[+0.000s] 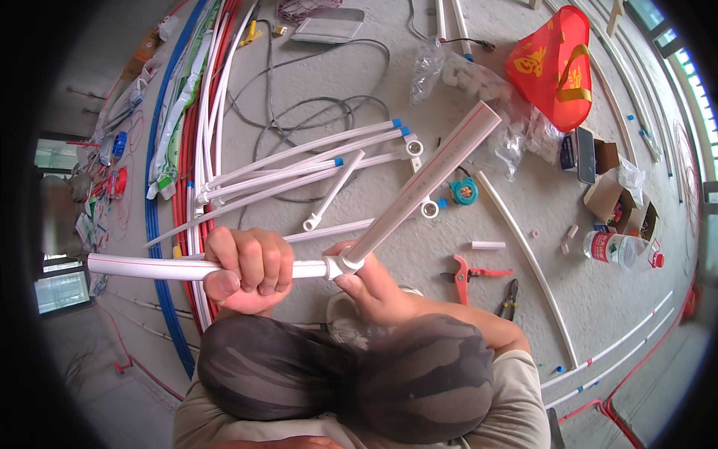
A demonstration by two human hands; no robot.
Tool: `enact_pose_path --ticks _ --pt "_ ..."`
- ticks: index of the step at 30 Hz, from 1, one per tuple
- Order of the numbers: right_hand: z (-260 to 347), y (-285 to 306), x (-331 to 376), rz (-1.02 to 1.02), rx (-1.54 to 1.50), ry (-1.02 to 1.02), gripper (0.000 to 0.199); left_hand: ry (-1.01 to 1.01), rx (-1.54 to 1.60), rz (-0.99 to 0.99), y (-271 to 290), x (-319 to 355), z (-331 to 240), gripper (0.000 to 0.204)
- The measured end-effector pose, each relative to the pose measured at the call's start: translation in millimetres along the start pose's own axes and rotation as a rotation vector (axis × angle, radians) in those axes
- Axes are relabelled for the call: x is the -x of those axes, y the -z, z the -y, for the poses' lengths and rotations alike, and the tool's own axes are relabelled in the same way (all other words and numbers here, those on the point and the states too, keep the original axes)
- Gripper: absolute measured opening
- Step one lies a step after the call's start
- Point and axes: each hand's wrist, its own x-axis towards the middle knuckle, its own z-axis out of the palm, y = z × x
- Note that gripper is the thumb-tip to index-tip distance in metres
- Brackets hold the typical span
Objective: The person assembles white PVC pipes and fittings by hand, connecting straight sections with elbow joints and T-joints. They then move to a corner and fit the assembled pipe structure against existing wall-mounted pipes.
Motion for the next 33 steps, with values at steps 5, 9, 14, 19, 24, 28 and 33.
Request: enact_pose_path --ticks 5,9,14,19,24,28,33 --pt "-2 1 -4 0.018 0.014 0.016 0.039 -0.004 -0.019 -0.015 0 0 0 0.020" --pt "-4 0 -4 -0.006 -0.036 -0.017 0.039 -0.001 -0.005 -0.015 5 0 2 0.019" --pt "-4 0 -7 -0.008 -0.047 -0.023 0.041 0.014 -0.009 -0.012 10 -1 3 0.019" --pt "-7 2 -9 0.001 -0.081 -0.037 0.042 0.021 -0.007 -0.024 16 -2 7 0.019" --pt "-11 6 -13 0.022 -0.095 -0.070 0.044 0.024 0.001 -0.038 22 -4 11 0.019" --pt "-8 6 -28 0.130 -0.217 -0.161 0.048 0.071 -0.075 -0.062 28 -2 13 0.020" --pt "-24 15 -41 0.110 -0.181 -0.387 0.040 -0.068 -0.363 -0.114 42 -18 -35 0.023"
